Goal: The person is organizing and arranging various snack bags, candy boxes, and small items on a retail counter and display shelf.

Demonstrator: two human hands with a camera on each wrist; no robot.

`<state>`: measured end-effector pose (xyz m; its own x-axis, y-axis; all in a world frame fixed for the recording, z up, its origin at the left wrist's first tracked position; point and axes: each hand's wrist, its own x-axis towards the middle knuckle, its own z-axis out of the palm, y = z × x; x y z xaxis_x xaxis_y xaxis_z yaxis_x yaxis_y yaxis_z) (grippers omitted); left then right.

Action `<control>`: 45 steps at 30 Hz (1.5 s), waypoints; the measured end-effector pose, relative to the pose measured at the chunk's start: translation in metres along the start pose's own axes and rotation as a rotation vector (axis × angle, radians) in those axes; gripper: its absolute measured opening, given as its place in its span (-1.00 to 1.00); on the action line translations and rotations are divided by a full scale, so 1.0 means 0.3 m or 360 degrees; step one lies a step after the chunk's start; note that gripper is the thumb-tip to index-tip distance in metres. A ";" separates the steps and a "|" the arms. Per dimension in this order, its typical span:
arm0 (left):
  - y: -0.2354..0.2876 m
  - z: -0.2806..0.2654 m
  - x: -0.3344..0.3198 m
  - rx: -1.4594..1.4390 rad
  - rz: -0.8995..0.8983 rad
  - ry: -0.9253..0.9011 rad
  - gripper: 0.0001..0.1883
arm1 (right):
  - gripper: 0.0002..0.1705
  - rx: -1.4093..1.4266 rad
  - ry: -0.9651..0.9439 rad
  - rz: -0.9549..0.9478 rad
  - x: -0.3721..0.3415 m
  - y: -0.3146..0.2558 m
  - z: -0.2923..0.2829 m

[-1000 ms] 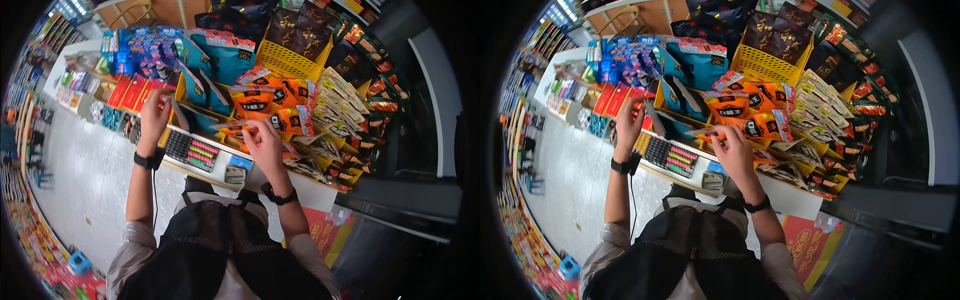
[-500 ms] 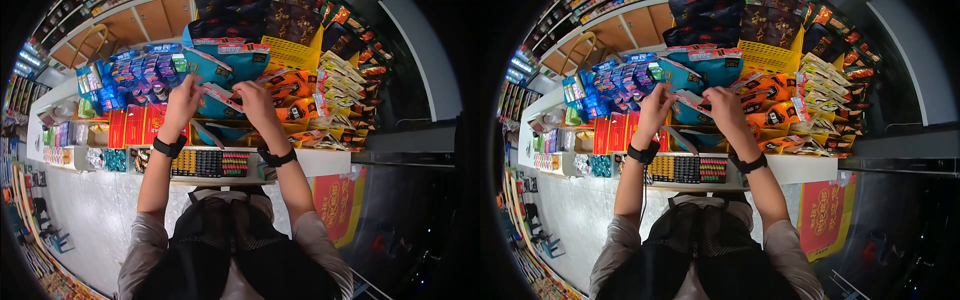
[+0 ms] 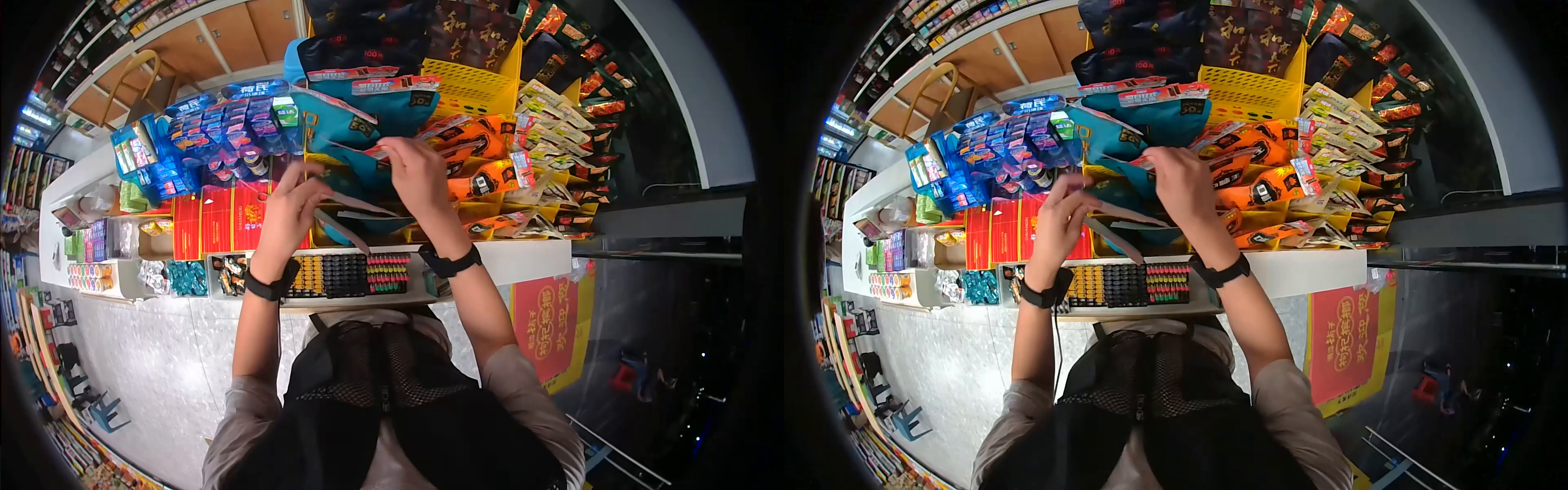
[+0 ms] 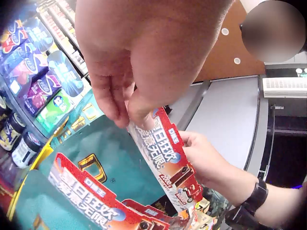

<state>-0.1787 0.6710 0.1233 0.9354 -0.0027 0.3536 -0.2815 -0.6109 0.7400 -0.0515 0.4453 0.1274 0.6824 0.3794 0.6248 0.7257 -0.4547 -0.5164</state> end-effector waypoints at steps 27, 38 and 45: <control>-0.229 0.075 0.228 0.0178 -0.0088 0.0025 -0.82 | -0.86 -0.0219 -0.0761 0.0227 -0.113 -0.004 0.016; -0.269 0.054 0.093 0.0495 -0.0216 -0.0249 -0.71 | -0.75 -0.0395 -0.0895 0.0688 -0.169 0.118 -0.052; -0.205 0.101 0.126 0.0962 -0.0377 -0.0369 -0.42 | -0.73 -0.0265 -0.0843 0.0634 -0.122 0.048 -0.074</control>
<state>-0.1195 0.6845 0.0739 0.9976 0.0571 0.0400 0.0420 -0.9500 0.3095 -0.0681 0.4071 0.1101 0.8766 0.4811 0.0128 0.4157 -0.7434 -0.5241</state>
